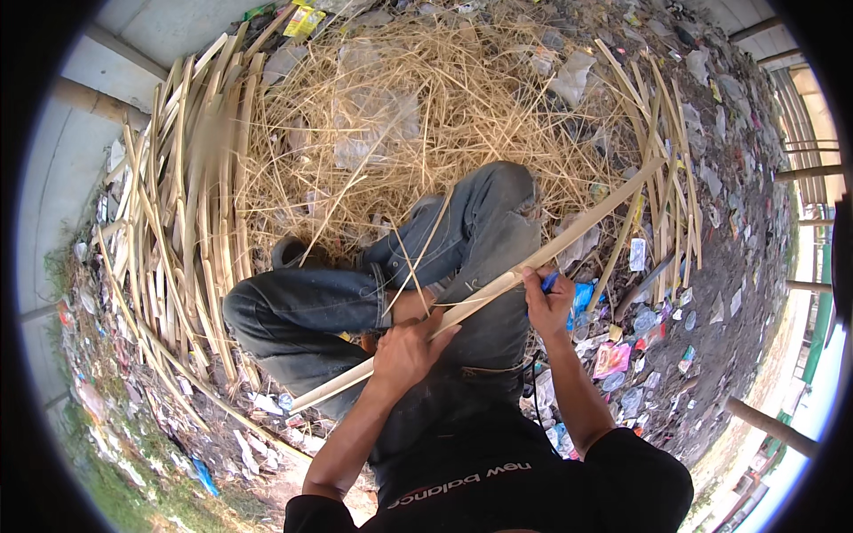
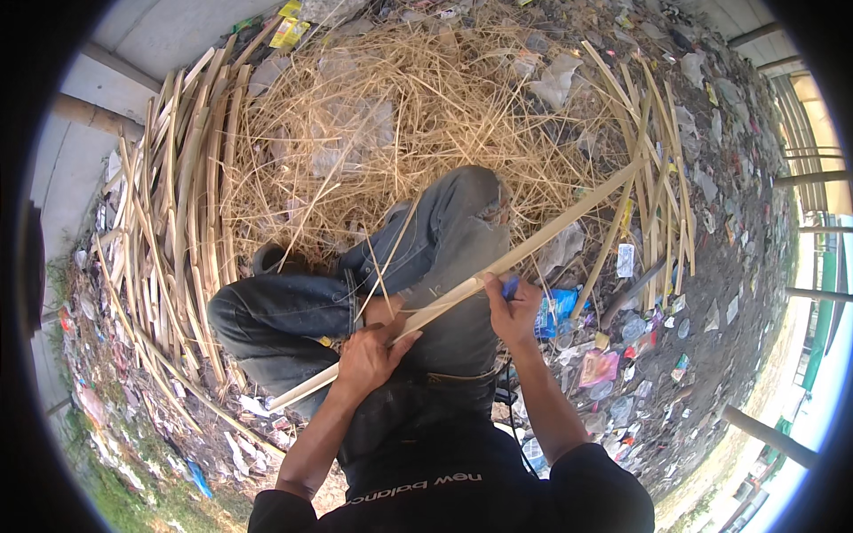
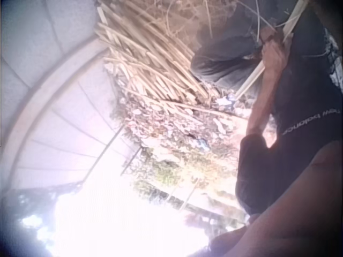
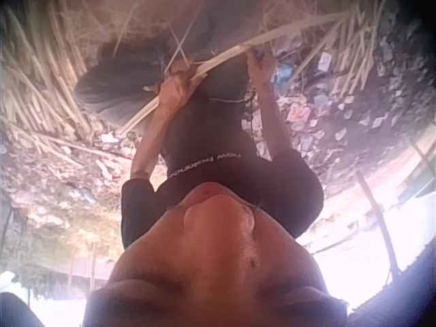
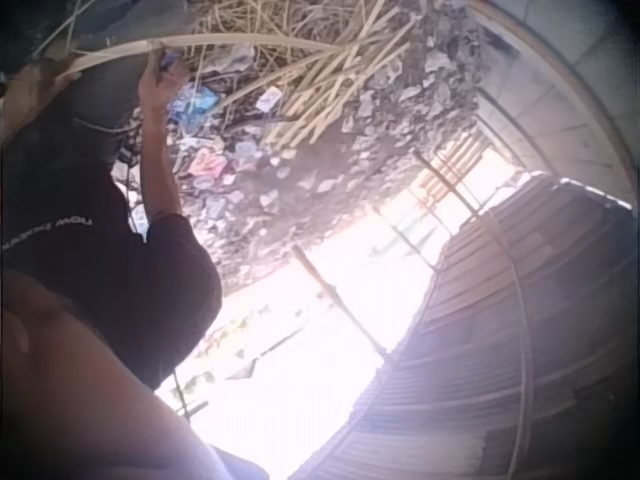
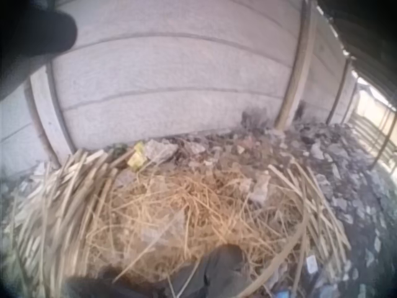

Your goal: The person sits on the ground and uses a utility knife to split a long bamboo strip into thinner slats. They repeatedly score the bamboo and peel away thin layers, discarding the waste onto the ground.

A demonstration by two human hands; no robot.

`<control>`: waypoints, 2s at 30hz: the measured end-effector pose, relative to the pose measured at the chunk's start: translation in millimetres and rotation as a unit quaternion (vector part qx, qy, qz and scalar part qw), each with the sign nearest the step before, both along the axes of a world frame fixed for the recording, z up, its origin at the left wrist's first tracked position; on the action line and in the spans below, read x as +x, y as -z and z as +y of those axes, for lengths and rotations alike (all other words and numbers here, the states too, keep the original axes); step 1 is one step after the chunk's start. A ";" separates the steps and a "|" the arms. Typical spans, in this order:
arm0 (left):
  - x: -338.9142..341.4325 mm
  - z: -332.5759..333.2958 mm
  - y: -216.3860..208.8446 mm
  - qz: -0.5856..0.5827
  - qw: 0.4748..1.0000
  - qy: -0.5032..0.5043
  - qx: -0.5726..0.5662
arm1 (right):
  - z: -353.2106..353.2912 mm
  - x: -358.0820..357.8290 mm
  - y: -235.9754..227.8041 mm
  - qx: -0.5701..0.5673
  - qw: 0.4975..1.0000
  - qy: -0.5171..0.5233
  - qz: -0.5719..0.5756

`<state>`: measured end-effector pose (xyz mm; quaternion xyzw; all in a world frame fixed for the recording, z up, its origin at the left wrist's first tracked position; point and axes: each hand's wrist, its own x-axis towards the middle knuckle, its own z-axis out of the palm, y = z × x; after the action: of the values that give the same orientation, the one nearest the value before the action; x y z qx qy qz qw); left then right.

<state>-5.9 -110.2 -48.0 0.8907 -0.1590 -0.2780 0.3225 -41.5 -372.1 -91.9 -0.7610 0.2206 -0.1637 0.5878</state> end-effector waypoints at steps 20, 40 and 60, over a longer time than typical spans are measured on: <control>-3.0 -2.6 1.5 -0.013 1.000 -0.001 -0.015 | -5.7 1.8 -67.5 -0.255 0.949 -0.083 0.163; 18.9 10.7 11.3 0.105 0.987 -0.002 -0.120 | -55.6 48.3 -28.9 -0.176 0.908 -0.379 0.012; 131.7 89.4 -104.3 -0.298 0.804 -0.416 -0.301 | -38.3 84.1 -79.2 0.085 0.986 -0.105 -0.094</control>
<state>125.9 -20.7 56.3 0.7683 0.0631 0.2243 0.5962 42.6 -410.3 -12.6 -0.7084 0.0962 -0.1525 0.6824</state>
